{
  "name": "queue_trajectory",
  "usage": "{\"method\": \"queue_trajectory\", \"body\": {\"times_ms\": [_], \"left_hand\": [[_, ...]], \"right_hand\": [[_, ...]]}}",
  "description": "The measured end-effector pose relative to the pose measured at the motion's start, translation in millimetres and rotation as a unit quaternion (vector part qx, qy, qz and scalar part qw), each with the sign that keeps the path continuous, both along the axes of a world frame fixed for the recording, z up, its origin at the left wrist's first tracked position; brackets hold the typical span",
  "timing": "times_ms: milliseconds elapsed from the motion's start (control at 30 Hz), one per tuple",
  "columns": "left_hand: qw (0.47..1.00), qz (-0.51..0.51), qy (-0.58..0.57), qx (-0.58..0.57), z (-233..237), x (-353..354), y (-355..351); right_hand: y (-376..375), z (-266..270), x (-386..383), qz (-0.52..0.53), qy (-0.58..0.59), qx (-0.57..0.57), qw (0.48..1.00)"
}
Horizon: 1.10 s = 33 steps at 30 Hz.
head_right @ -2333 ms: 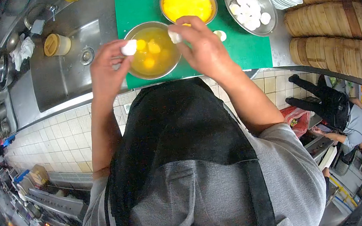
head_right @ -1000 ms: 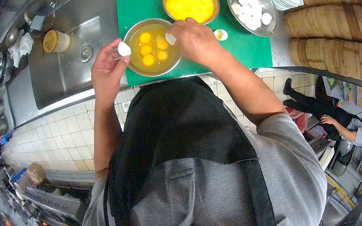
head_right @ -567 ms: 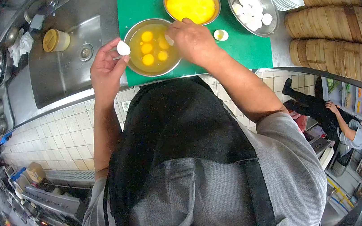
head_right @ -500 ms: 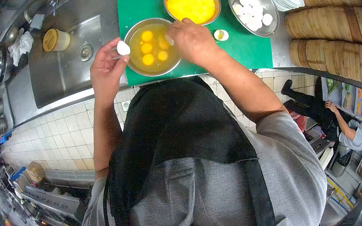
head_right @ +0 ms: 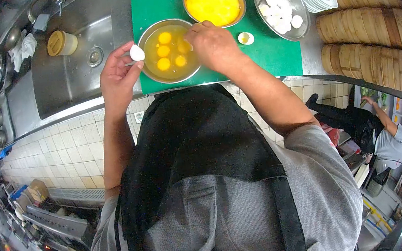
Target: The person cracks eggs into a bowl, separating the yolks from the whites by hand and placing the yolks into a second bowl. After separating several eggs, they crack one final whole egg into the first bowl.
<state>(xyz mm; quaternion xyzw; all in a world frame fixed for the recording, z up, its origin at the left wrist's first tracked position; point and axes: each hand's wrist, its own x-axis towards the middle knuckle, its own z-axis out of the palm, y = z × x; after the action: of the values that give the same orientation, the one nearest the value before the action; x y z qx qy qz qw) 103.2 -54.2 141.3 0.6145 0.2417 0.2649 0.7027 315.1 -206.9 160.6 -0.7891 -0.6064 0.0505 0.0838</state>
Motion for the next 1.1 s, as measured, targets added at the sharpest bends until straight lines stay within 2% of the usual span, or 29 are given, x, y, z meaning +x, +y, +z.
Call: {"method": "queue_trajectory", "body": {"times_ms": [533, 933, 1000, 1033, 1100], "left_hand": [[1.0, 0.005, -0.001, 0.011, -3, -5, 1], [1.0, 0.006, 0.004, 0.008, -2, -5, 1], [1.0, 0.007, 0.003, 0.008, -1, -5, 1], [1.0, 0.009, 0.003, 0.007, -1, -4, 1], [1.0, 0.01, 0.002, 0.007, -2, -4, 1]], "right_hand": [[0, -10, 1, -0.007, 0.014, 0.039, 0.999], [-6, -20, 5, -0.05, 0.128, 0.062, 0.989], [-9, -25, 8, -0.057, 0.191, 0.116, 0.973], [-10, -28, 8, -0.056, 0.191, 0.116, 0.973], [-13, -31, 7, -0.106, 0.264, 0.11, 0.952]]}}
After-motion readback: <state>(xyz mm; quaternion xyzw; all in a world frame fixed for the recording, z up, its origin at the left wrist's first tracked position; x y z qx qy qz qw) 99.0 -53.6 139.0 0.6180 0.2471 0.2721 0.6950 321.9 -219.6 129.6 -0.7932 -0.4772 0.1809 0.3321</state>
